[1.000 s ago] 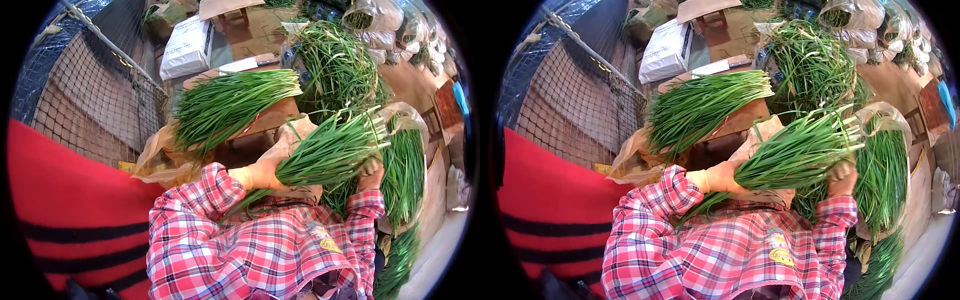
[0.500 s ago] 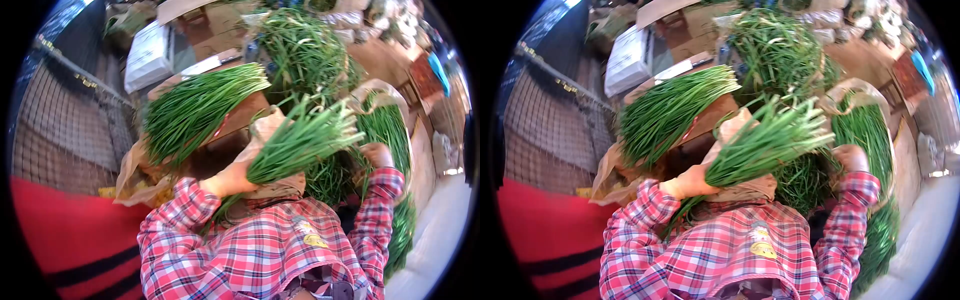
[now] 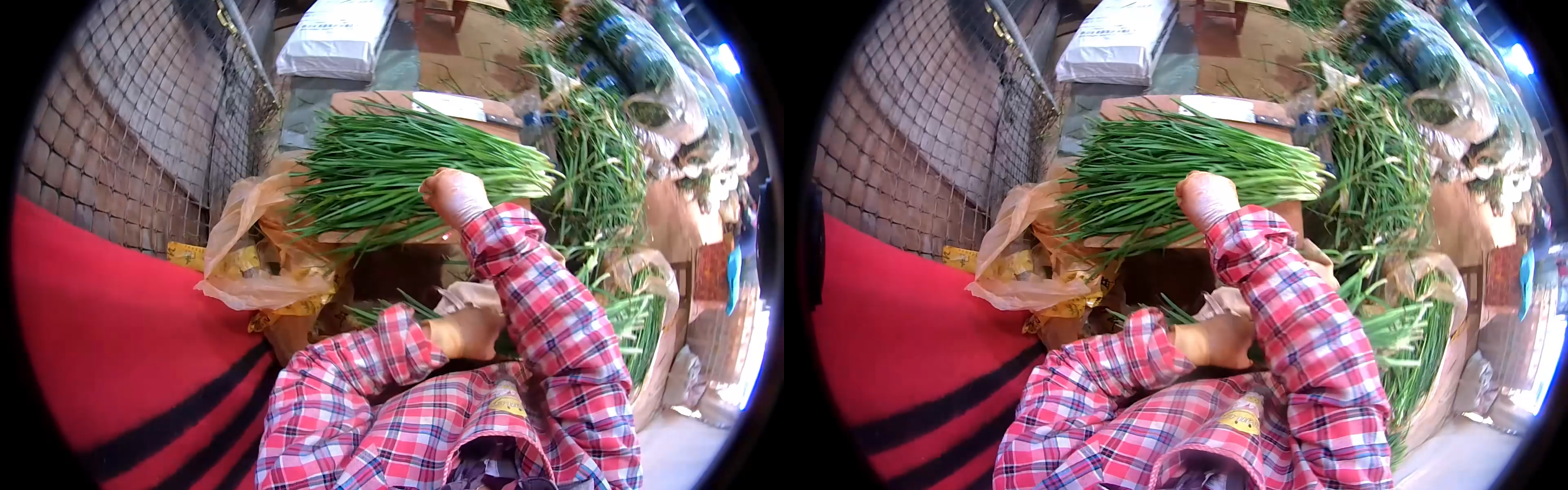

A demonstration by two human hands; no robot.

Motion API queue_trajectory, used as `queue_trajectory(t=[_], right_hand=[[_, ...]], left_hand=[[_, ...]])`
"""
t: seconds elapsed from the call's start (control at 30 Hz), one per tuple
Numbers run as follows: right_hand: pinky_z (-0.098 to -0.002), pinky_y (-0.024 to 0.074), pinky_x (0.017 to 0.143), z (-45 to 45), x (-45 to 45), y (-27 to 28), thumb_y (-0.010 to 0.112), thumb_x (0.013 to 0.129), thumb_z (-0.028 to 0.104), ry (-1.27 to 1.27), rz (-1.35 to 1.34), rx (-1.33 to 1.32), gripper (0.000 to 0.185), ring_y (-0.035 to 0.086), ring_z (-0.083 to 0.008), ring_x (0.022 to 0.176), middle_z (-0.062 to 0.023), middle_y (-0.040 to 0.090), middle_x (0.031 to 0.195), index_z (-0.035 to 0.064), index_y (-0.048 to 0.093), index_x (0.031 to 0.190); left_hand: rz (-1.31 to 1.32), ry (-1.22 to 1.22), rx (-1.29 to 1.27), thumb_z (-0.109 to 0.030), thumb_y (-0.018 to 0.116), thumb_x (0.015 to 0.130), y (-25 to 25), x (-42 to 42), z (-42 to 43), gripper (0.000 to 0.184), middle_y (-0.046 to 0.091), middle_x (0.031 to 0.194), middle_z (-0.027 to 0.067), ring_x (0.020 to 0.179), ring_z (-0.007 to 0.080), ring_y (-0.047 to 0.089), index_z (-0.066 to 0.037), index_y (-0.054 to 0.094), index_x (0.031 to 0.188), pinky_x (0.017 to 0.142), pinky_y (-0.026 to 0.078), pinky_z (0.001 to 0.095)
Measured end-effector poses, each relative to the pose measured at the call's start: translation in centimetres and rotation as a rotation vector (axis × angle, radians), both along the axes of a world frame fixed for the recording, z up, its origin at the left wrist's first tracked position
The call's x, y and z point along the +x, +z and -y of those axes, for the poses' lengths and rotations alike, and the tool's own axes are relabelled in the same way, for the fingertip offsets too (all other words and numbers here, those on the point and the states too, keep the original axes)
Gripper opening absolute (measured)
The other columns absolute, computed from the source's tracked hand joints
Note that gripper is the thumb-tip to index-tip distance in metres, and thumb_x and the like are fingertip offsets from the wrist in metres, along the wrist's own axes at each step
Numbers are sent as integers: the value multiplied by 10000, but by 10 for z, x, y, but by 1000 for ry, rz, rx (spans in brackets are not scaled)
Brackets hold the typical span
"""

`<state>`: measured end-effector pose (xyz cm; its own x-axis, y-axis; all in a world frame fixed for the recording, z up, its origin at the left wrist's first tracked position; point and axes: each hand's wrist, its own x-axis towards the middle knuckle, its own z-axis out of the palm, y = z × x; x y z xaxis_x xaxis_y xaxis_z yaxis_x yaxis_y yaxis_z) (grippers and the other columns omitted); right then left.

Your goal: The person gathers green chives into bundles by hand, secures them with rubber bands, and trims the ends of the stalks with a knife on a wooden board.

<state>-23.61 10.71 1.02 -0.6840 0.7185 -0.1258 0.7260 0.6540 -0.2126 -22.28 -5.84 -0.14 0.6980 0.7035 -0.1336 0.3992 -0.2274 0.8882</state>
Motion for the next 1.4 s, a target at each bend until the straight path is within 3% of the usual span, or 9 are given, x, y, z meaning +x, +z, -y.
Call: queue_trajectory(t=[0.17, 0.33, 0.5, 0.7, 0.8, 1.1, 1.2, 1.33, 1.4], right_hand=[[-388, 512, 719, -7, -46, -25, 658, 734, 216, 77, 152, 17, 218, 612, -277, 923, -85, 597, 1017, 86, 663, 908], [-390, 491, 741, -11, -58, -41, 684, 725, 248, 63, 193, -1, 286, 601, -262, 906, -69, 586, 998, 158, 648, 994], [-388, 491, 741, -5, -74, -27, 654, 754, 301, 8, 10, -212, 255, 595, -249, 935, -85, 577, 1042, 133, 650, 947], [-395, 504, 707, 0, -69, -49, 643, 747, 240, 94, 54, -35, 186, 610, -266, 888, -73, 578, 1039, 126, 645, 894], [-389, 497, 697, -4, -68, -47, 635, 749, 234, 56, 37, -99, 157, 611, -261, 871, -71, 580, 1034, 139, 651, 872], [-288, 488, 606, -12, -54, -59, 628, 831, 243, -268, -567, -546, 196, 619, -172, 600, -87, 642, 713, 80, 642, 939], [-264, 486, 577, -14, -53, -50, 628, 840, 237, -375, -519, -577, 210, 583, -129, 541, -63, 622, 670, 64, 626, 959], [-238, 479, 542, -24, -48, -31, 620, 858, 193, -314, -671, -902, 225, 586, -93, 643, -31, 633, 766, 9, 603, 988], [-231, 506, 581, -22, -37, 28, 591, 872, 109, -320, -790, -959, 187, 609, -121, 729, -57, 638, 864, -36, 586, 991]], left_hand=[[41, 34, 124, -312, 602, 693, -30, 1, 6, 410, 640, 927, 164, 843, 350, 611, -89, 605, 1038, 755, 484, 423], [-57, -132, 29, -311, 572, 720, -14, -19, -9, 393, 645, 950, 143, 853, 342, 615, -83, 609, 1038, 765, 486, 402], [76, -48, -32, -285, 584, 739, -38, -8, -3, 456, 585, 1159, 107, 1064, 288, 551, -90, 565, 1151, 918, 421, 364], [263, 83, -88, -270, 583, 753, -39, -13, 2, 427, 588, 1148, 119, 1063, 304, 545, -91, 571, 1140, 931, 412, 363], [117, 28, -133, -264, 586, 742, -29, -15, -2, 412, 604, 1104, 131, 1018, 317, 567, -90, 585, 1116, 897, 436, 364], [134, 29, -19, -274, 604, 687, -32, -16, -3, 398, 635, 991, 148, 911, 342, 601, -86, 611, 1039, 809, 472, 385], [85, -10, -53, -277, 605, 681, -27, -18, -5, 392, 632, 976, 165, 896, 352, 601, -83, 612, 1022, 796, 472, 397], [27, -46, -145, -306, 604, 698, -2, -31, -14, 384, 621, 942, 208, 863, 372, 596, -78, 604, 1007, 787, 467, 418], [365, 128, -61, -381, 604, 761, -23, -16, -8, 437, 607, 966, 228, 903, 387, 580, -75, 559, 1070, 809, 458, 422]])
